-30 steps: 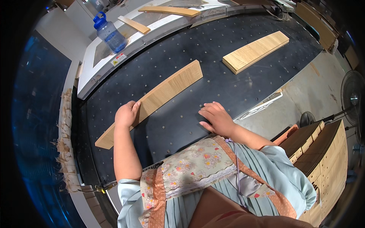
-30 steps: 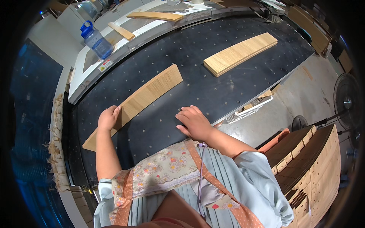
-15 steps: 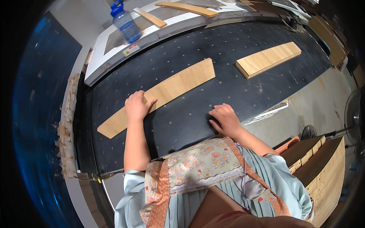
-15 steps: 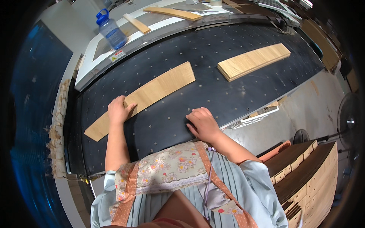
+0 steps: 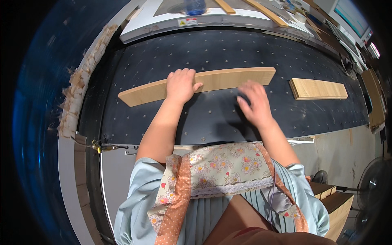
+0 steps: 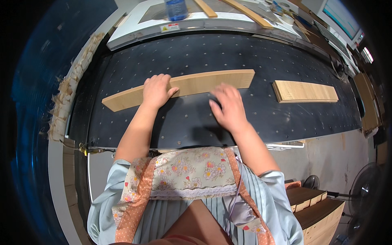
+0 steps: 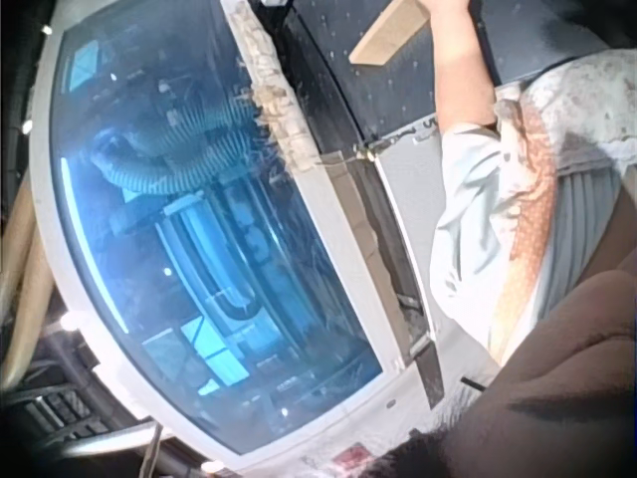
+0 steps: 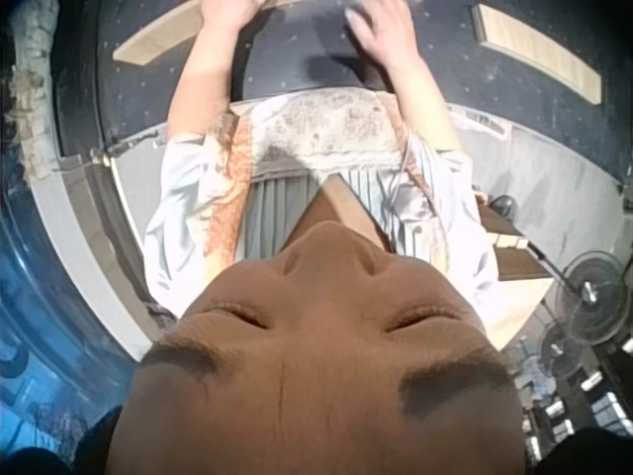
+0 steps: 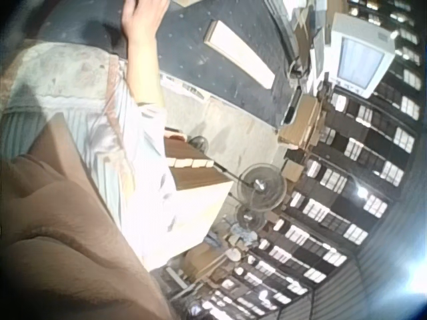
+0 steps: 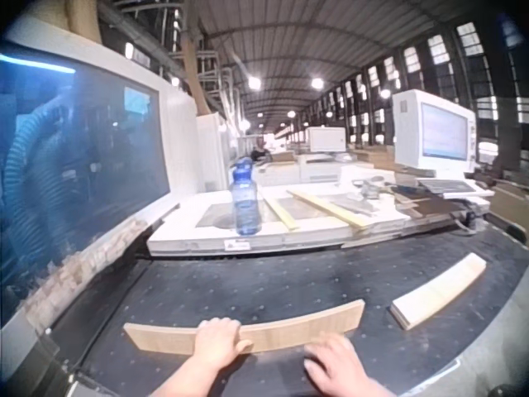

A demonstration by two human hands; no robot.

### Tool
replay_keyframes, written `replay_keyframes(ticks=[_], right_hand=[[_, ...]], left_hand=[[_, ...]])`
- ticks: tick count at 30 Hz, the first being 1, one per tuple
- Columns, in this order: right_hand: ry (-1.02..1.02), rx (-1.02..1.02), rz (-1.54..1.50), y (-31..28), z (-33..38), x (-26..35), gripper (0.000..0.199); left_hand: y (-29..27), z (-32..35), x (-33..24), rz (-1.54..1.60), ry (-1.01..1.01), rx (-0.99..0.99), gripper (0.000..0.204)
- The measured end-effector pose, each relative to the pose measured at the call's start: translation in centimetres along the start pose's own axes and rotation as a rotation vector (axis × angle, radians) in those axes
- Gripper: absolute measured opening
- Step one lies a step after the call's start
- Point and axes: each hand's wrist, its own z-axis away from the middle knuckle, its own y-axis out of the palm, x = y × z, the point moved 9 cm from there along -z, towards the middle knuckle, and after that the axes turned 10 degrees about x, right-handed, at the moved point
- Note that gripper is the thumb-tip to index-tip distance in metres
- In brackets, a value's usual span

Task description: The person uses a specialized air nozzle to blow dust off multiple wooden planks on a work table, then moves the planks to a large stack.

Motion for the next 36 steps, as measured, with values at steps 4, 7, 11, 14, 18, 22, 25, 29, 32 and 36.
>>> replay_keyframes(ticks=[4,7,11,14,18,22,25,29,32,36], right_hand=[[-0.011,0.052,0.119,3.4,-6.5,1.2,0.046],[-0.002,0.252,0.235,8.0,-9.5,2.8,0.059],[0.012,0.390,0.253,11.6,-10.0,4.0,0.031],[-0.051,0.449,0.251,11.5,-8.9,6.1,0.030],[-0.154,0.684,0.353,13.9,-6.3,7.6,0.063],[-0.106,0.836,0.297,16.3,-6.2,5.8,0.089],[-0.132,0.850,0.215,17.3,-7.3,5.4,0.092],[-0.100,0.815,0.123,17.1,-7.2,4.5,0.089],[-0.095,0.804,0.055,17.0,-7.4,4.9,0.088],[-0.057,0.789,0.020,16.9,-7.6,4.7,0.087]], left_hand=[[-0.7,0.2,-0.2,0.053,0.051,0.031,0.044],[-1.2,0.7,0.3,0.077,0.025,0.066,0.050],[-2.2,2.6,3.4,-0.050,-0.048,0.150,0.040],[0.1,4.3,3.0,-0.099,0.062,0.362,0.041],[3.4,6.5,1.9,0.231,0.194,0.392,0.055],[2.9,7.4,2.1,0.198,0.262,0.168,0.077],[3.5,7.3,3.6,0.232,0.220,0.209,0.081],[5.4,7.1,3.8,0.229,0.230,0.163,0.084],[5.7,7.4,4.4,0.196,0.174,0.209,0.083],[5.5,6.9,4.5,0.254,0.153,0.252,0.082]])
